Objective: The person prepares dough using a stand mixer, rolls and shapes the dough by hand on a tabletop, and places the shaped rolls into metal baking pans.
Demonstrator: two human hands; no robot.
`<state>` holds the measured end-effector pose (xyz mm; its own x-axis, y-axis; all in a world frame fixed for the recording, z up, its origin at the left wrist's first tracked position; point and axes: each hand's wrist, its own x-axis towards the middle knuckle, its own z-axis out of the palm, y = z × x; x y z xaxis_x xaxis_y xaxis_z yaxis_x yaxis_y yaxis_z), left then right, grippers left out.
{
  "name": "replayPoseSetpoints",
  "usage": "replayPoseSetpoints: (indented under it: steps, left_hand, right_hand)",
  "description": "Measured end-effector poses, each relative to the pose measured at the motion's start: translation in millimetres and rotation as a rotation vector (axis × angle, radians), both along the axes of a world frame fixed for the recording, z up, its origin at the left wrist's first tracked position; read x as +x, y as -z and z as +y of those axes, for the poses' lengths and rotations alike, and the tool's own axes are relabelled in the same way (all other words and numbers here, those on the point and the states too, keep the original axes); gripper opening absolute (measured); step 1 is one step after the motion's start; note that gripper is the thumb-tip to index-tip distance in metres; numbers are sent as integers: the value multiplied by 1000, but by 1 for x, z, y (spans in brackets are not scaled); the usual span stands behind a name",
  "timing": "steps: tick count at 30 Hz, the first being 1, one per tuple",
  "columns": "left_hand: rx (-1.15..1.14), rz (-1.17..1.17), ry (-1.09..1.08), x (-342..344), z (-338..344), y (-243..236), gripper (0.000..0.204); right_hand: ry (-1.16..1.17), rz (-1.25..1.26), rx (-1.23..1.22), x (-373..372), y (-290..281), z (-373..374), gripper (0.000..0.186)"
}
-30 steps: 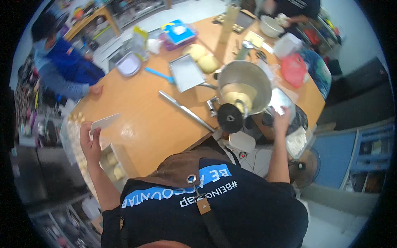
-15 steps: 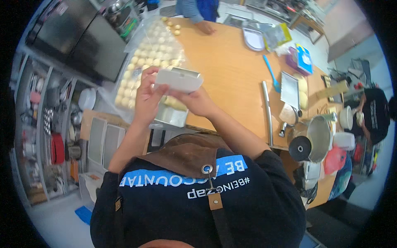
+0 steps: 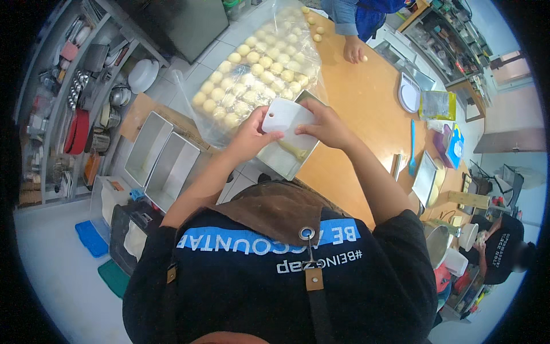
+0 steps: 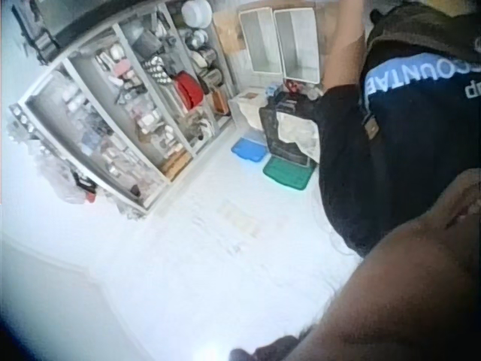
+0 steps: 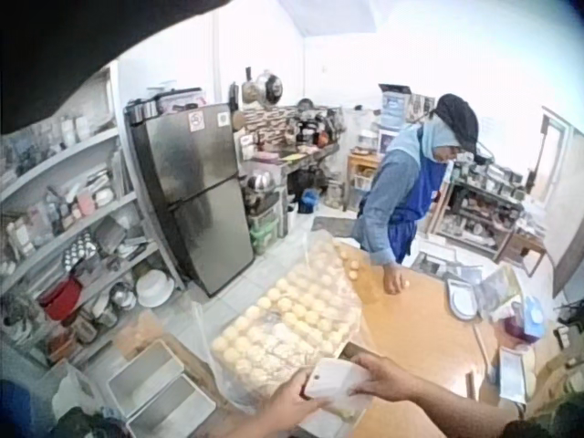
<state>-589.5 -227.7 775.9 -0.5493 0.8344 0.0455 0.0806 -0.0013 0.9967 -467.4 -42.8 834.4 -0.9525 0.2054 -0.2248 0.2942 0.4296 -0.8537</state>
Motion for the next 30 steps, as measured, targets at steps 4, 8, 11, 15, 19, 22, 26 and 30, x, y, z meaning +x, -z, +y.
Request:
replayPoseSetpoints:
  steps: [4,8,11,15,19,22,26,30]
  left_hand:
    - [7,-193,-47,-13,5,2,23]
    - [88,-168,-329,-33,-28,-3,19]
    - [42,-189,-426,-50,-65,6,20]
    - [94,-174,-505,-45,-77,-2,20]
    - [66,-78,-392,-15,-53,-14,14]
    - [-10,586,-90,-11,-23,-28,13]
    - [-126,946,102,-7,10,-63,9]
    - [21,535,-82,-4,6,-34,18]
  right_hand:
    - [183,269,-195,-16,36,4,45]
    - [499,639,-456,-3,47,32,14]
    - [475,607,-444,30,74,61,19]
    - [574,433,-614,58,90,55,14]
    - [347,174,25,38,51,23,11]
    - [220,444,341,6,-3,-20,25]
    - [-60,494,636,-3,-24,-27,20]
    - [-115,245,730,4,-7,1,10]
